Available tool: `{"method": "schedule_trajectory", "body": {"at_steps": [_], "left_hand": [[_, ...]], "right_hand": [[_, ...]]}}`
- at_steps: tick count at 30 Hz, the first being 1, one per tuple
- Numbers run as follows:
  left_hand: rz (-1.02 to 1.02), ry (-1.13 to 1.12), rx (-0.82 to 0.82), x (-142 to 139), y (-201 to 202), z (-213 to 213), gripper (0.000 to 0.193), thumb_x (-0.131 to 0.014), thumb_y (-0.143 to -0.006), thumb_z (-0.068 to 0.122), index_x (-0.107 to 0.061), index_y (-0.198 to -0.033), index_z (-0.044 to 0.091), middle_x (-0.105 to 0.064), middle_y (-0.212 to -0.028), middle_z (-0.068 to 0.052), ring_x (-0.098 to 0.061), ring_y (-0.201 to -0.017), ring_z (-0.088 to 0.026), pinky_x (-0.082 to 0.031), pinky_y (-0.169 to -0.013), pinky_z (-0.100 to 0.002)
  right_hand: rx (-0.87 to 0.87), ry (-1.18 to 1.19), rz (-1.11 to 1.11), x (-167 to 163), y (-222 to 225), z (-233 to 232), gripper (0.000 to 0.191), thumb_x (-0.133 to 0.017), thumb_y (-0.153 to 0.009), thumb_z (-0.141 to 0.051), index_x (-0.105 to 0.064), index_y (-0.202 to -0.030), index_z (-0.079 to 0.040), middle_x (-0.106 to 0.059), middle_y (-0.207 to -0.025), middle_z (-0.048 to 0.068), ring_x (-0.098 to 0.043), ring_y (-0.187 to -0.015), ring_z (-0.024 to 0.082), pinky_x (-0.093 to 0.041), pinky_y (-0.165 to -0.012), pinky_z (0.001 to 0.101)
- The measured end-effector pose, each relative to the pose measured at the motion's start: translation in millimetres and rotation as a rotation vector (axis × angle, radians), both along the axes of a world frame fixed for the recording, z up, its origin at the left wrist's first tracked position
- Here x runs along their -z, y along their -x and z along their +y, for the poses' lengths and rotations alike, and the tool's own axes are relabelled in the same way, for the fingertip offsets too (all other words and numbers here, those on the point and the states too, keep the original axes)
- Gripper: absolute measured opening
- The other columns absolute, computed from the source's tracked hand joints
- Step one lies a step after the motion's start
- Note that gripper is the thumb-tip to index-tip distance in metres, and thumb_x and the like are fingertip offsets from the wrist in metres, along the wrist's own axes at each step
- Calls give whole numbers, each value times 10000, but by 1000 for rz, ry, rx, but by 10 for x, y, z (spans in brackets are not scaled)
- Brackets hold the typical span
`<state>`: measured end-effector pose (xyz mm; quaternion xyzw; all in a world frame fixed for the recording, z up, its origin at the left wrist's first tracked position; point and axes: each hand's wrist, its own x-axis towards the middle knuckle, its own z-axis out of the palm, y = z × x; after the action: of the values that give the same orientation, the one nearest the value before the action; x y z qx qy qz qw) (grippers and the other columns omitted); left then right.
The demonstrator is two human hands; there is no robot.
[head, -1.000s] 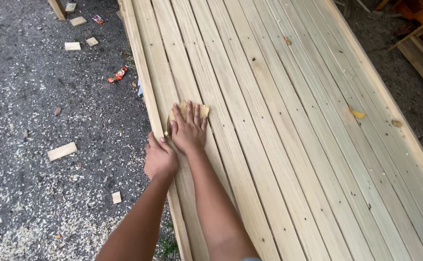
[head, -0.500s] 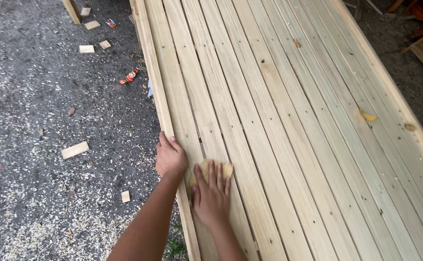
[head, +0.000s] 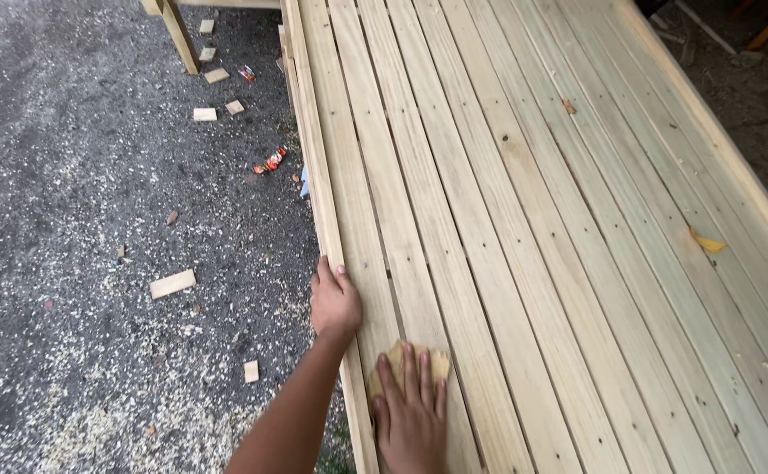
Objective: The person sands the surfaces of wooden furniture using a sanding block. They work on a small wooden shelf unit and then a larger wooden bed frame, smoothing the slats and edges.
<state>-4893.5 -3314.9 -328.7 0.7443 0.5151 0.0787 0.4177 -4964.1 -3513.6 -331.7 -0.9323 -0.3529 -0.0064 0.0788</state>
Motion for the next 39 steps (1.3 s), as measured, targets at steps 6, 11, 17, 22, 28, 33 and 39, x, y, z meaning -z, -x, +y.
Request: {"method": "schedule_trajectory", "body": {"at_steps": [6,11,17,22,28,33,39], "left_hand": [[54,66,0,-64,-14,1,587,-284,-1039,445,-285,-1578,213,-461,-1501,-164,-596,-1238,-394,-495,-1022,-522],[71,65,-10,-83,-10,-1,597,-301,-1031,447,-291,-1579,208,-467,-1495,-170,-590,-1248,-393,-492,-1029,-520],[15,46,-8,-62,-47,-11,582,-301,-1038,439,-309,-1568,199,-486,-1462,-185,-588,-1232,-406,-498,-1007,-528],[37,44,-6,-64,-38,-41,576,-292,-1039,427,-320,-1564,193,-503,-1429,-198,-608,-1200,-409,-515,-973,-538],[20,21,-6,-70,-28,-30,584,-302,-1036,429,-311,-1570,191,-479,-1472,-199,-594,-1222,-415,-504,-992,-528],[35,69,-2,-87,-19,8,609,-312,-1030,436,-293,-1583,183,-473,-1491,-193,-613,-1222,-400,-502,-1018,-517],[17,40,-14,-76,-54,38,588,-310,-1035,443,-321,-1565,190,-462,-1512,-178,-593,-1238,-409,-487,-1019,-531]], "right_hand": [[129,202,281,-8,-714,562,566,-317,-1041,-434,-229,-1597,-370,-29,-1709,46,-1,-1570,306,-26,-1230,556],[121,87,236,-320,-1233,1215,552,-305,-1055,-466,-208,-1591,-381,-59,-1709,39,-10,-1570,297,-1,-1237,518],[87,206,269,-187,-392,458,595,-311,-1042,-461,-160,-1610,-374,-34,-1700,41,-17,-1557,302,-38,-1221,574],[12,332,253,17,15,-120,610,-347,-1034,-475,-160,-1597,-336,-6,-1675,116,1,-1525,386,-44,-1169,649],[37,133,181,-23,-874,722,599,-362,-1021,-430,-255,-1605,-351,-118,-1691,45,-88,-1559,291,-68,-1232,557],[73,44,205,-82,-1597,1547,585,-337,-1027,-490,-238,-1595,-389,-91,-1713,11,-42,-1577,277,-29,-1250,522],[52,94,238,63,-783,689,585,-324,-1038,-430,-212,-1606,-342,-46,-1718,37,-23,-1567,289,-19,-1232,523]]}}
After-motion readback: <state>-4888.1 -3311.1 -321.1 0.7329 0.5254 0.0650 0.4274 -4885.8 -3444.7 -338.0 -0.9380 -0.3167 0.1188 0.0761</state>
